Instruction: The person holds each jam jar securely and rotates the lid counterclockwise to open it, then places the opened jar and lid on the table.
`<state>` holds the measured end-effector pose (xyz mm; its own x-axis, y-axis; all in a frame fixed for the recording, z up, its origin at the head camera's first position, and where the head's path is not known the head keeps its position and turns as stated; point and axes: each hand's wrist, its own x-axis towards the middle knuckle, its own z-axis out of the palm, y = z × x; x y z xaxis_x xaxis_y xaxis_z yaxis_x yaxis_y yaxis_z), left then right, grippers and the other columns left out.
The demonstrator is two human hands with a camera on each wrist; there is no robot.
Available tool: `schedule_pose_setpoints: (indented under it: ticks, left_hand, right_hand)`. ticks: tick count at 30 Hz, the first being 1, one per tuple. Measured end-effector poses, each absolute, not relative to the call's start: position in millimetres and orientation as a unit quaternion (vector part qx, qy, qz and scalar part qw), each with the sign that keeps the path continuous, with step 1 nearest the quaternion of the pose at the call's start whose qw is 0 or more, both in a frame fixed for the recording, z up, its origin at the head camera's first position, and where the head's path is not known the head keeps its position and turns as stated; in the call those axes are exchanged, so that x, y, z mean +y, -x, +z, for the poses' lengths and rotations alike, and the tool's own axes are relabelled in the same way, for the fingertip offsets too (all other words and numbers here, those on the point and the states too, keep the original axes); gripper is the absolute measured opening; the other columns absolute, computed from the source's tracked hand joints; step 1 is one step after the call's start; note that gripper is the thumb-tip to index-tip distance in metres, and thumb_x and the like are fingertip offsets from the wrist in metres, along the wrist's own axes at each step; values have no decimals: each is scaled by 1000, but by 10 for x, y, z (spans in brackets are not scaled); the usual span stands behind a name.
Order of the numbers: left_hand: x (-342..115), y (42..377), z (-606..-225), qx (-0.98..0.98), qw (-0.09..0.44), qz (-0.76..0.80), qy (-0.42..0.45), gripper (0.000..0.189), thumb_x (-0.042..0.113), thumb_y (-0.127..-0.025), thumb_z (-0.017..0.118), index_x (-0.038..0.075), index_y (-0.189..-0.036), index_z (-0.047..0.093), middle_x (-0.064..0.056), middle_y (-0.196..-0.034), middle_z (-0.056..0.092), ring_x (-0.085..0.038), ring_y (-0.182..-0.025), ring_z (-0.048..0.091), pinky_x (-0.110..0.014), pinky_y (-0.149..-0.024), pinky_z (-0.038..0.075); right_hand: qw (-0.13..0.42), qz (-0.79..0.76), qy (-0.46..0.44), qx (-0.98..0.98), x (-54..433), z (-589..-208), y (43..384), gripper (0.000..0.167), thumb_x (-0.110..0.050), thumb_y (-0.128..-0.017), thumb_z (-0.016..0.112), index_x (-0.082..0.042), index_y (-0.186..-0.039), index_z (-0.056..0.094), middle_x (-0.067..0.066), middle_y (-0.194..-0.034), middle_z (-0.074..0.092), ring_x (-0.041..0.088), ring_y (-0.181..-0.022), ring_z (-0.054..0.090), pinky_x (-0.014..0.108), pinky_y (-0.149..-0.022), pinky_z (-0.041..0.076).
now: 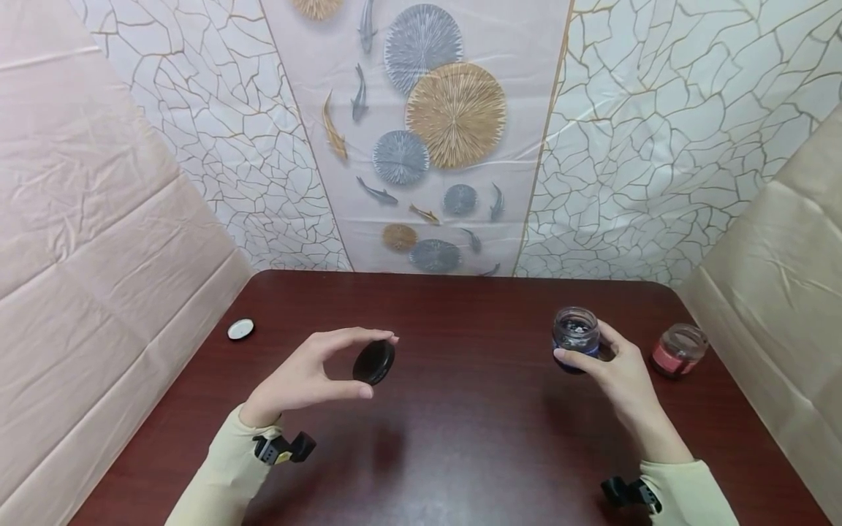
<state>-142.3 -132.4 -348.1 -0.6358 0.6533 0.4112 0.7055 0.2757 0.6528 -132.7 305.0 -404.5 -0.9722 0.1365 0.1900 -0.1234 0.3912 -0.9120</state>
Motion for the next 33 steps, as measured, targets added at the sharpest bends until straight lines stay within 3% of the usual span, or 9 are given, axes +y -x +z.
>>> schedule_pose_setpoints:
  ticks: [11, 19, 22, 27, 33]
  left_hand:
    - [-1300, 1428, -3506, -793, 23, -431, 431, 62, 42, -86, 80, 29, -142, 58, 15, -136, 60, -8, -128, 55, -36, -108, 44]
    - [-1296, 1409, -3502, -798, 21, -431, 421, 62, 40, -85, 81, 37, -142, 56, 21, -136, 59, -7, -128, 54, -33, -108, 43]
    - [-1294, 1416, -3512, -797, 20, -431, 423, 62, 39, -85, 82, 39, -142, 56, 20, -136, 59, -7, -128, 54, -33, -108, 43]
    - [-1293, 1418, -3515, -796, 22, -431, 425, 62, 39, -85, 81, 38, -142, 56, 20, -136, 59, -7, -128, 54, -33, -108, 43]
    - [-1293, 1415, -3508, -797, 25, -428, 426, 63, 38, -85, 82, 36, -142, 56, 20, -136, 59, -7, -128, 55, -32, -108, 43]
  right_hand:
    - [119, 524, 56, -841, 3202, -4215, 1387, 66, -24, -87, 81, -6, -144, 52, -29, -97, 58, -3, -91, 51, 12, -68, 46]
    - [125, 533, 70, -834, 3345, -4385, 1488, 55, -24, -87, 82, -13, -136, 59, -31, -95, 60, -5, -93, 51, 9, -73, 42]
    - [122, 532, 77, -835, 3380, -4421, 1515, 58, -26, -87, 82, -11, -138, 57, -30, -97, 58, -4, -95, 50, 9, -74, 41]
    - [103, 523, 96, -841, 3439, -4462, 1544, 73, -34, -88, 80, -3, -146, 48, -24, -104, 54, 6, -103, 47, 7, -75, 40]
    - [92, 519, 111, -842, 3533, -4521, 1605, 76, -37, -87, 80, -4, -148, 46, -13, -114, 54, 17, -112, 44, 6, -75, 38]
